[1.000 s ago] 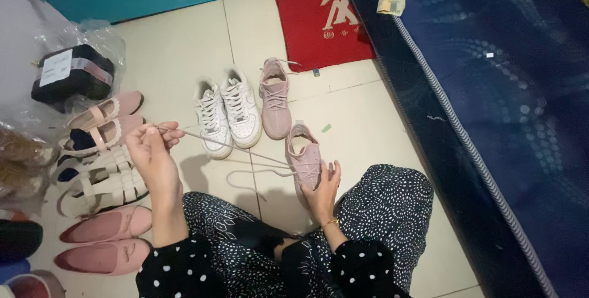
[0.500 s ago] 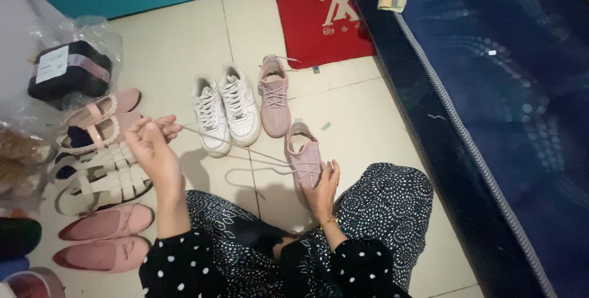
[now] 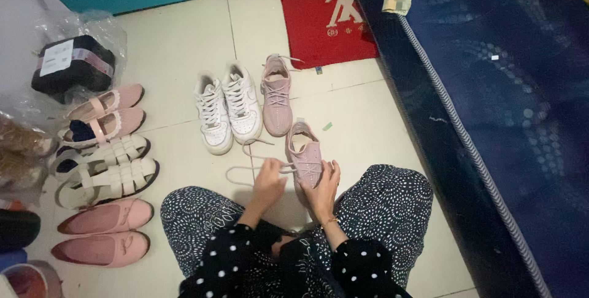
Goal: The person sits on the floor and unlaces a pink sneaker, then re-laces it by threading the laces through the eyelets and tying a bow. Other shoes are visible nearby but not handled.
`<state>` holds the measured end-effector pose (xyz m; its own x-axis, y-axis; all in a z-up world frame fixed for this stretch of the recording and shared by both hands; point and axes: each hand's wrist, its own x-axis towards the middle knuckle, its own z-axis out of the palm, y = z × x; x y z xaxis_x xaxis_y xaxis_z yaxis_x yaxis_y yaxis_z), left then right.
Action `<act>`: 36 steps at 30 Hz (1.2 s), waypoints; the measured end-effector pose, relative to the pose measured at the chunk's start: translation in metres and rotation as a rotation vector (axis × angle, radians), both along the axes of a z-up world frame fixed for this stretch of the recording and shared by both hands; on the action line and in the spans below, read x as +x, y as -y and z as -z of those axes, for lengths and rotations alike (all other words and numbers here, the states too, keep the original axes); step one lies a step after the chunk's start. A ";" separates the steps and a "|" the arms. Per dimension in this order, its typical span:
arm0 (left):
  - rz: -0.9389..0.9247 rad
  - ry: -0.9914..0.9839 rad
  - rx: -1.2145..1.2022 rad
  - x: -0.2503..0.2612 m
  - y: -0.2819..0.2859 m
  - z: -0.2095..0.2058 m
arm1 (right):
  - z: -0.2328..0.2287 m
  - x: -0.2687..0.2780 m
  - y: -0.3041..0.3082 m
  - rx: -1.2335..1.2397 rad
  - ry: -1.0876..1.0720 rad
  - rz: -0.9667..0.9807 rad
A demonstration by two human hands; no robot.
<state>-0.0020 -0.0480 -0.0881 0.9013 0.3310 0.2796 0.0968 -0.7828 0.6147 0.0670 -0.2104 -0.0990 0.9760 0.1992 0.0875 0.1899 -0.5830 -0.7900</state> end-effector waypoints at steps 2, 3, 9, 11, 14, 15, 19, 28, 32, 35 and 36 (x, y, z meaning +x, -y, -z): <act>-0.055 -0.211 -0.026 0.003 0.012 0.022 | 0.001 0.002 0.003 0.006 0.037 -0.017; -0.036 -0.255 0.036 0.004 0.013 0.031 | 0.002 0.001 0.004 0.010 0.052 -0.026; 0.126 -0.357 -0.086 0.002 -0.050 0.026 | 0.007 0.002 0.004 0.015 0.116 -0.031; 0.114 -0.371 -0.460 -0.009 -0.084 -0.001 | 0.010 0.003 0.005 0.029 0.137 -0.030; 0.009 -0.385 -0.727 -0.039 -0.136 -0.065 | 0.011 0.002 0.003 0.048 0.156 -0.032; 0.043 -0.298 -0.703 -0.050 -0.144 -0.087 | 0.011 0.003 0.004 0.053 0.162 -0.033; -0.082 -0.132 -0.830 -0.071 -0.134 -0.156 | 0.010 0.003 0.004 0.053 0.154 -0.034; 0.344 0.588 -1.437 -0.034 -0.074 -0.204 | 0.011 0.003 0.004 0.071 0.155 -0.043; 0.444 0.644 -1.585 -0.031 -0.066 -0.220 | 0.004 0.000 0.005 0.043 0.160 -0.071; 0.286 0.613 -1.306 -0.031 -0.062 -0.238 | -0.004 -0.007 0.002 0.027 0.105 -0.064; 0.230 0.558 -1.189 -0.029 -0.059 -0.244 | -0.007 -0.008 0.001 0.023 0.081 -0.060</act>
